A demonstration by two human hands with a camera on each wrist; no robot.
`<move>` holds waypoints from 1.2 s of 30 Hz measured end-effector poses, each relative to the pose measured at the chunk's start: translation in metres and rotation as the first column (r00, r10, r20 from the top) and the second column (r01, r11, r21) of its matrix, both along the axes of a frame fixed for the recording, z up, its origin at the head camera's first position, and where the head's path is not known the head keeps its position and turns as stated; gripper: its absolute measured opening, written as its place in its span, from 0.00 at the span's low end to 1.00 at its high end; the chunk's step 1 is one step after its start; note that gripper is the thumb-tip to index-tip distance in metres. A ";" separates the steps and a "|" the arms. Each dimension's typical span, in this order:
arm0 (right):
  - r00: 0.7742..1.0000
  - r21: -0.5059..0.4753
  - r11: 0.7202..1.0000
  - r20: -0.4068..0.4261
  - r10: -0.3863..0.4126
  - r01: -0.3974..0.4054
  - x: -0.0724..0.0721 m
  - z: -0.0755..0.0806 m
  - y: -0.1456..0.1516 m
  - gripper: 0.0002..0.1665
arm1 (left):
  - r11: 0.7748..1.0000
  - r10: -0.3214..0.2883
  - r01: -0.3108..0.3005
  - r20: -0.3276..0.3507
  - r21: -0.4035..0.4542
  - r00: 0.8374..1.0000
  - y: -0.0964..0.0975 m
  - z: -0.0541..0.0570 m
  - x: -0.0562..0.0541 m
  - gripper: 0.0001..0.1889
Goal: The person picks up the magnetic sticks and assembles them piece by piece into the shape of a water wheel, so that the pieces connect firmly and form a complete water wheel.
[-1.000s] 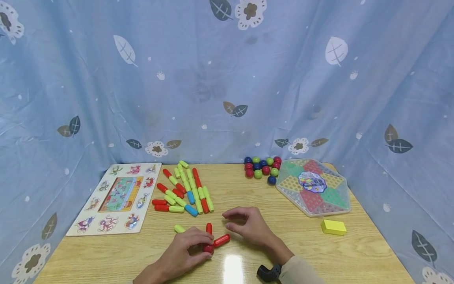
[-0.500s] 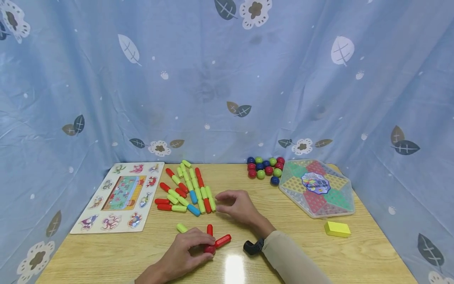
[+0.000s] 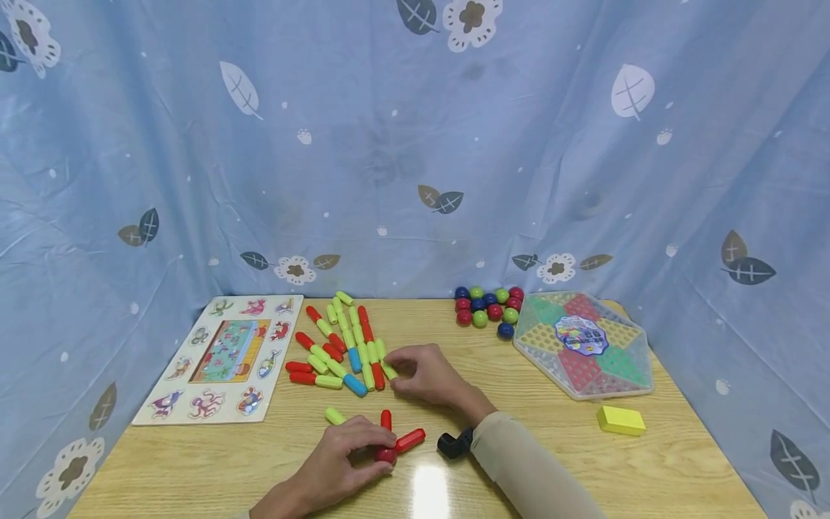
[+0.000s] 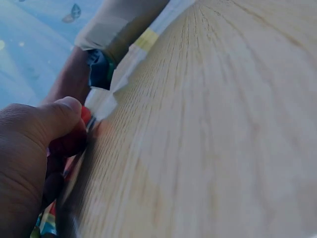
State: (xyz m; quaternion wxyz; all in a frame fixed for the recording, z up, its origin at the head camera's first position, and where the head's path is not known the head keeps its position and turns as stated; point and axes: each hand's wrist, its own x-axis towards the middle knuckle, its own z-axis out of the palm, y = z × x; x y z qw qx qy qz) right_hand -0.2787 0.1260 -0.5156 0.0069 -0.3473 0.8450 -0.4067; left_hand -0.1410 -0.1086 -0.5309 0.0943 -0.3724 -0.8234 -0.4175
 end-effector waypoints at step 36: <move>0.967 -0.288 0.957 0.234 0.101 -0.030 0.083 -0.006 0.086 0.14 | 0.989 0.041 -0.077 -0.270 -0.124 0.962 0.010 0.001 -0.004 0.15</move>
